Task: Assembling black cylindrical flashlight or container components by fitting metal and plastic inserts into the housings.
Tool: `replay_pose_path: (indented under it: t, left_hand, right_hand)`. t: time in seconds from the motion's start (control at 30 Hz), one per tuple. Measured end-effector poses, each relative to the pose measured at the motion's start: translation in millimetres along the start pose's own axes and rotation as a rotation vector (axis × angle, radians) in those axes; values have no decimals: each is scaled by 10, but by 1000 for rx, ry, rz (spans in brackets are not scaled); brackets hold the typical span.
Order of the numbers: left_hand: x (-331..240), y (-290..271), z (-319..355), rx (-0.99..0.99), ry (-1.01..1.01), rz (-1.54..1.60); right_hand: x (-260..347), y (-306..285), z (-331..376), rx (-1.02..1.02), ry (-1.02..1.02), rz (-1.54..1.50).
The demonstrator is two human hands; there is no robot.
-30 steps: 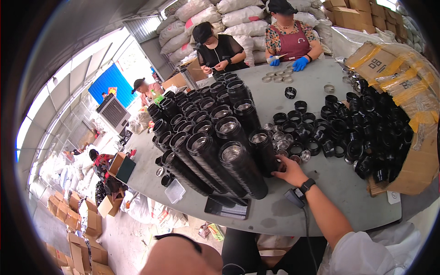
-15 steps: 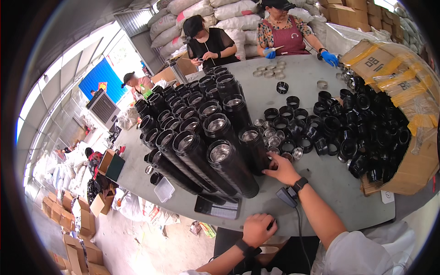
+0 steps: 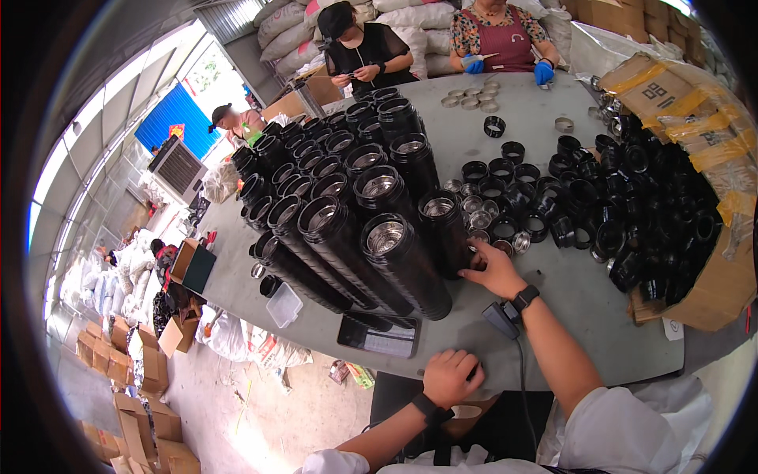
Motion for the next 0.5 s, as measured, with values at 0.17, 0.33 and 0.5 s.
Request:
replay_pose_path:
  t: [0.17,0.33,0.5]
  left_hand:
    - [15,-81,9,-44,-4,-9]
    - [143,-36,134,-7,-39,23]
    - [14,-22,104,-62,-14,43]
  right_hand:
    - [43,57,-25,4,-23,-17]
    - [48,184,-66,-18,-147,83]
    - [-170,-74,16,-56,-36,40]
Point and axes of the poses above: each hand's wrist, its own z-axis away from the middle knuckle, its own y-axis out of the palm, x = y × z, the point moved 10 cm from there along -z, towards the middle knuckle, and after that the axes turned 6 degrees about -z, right-handed, at the moved point
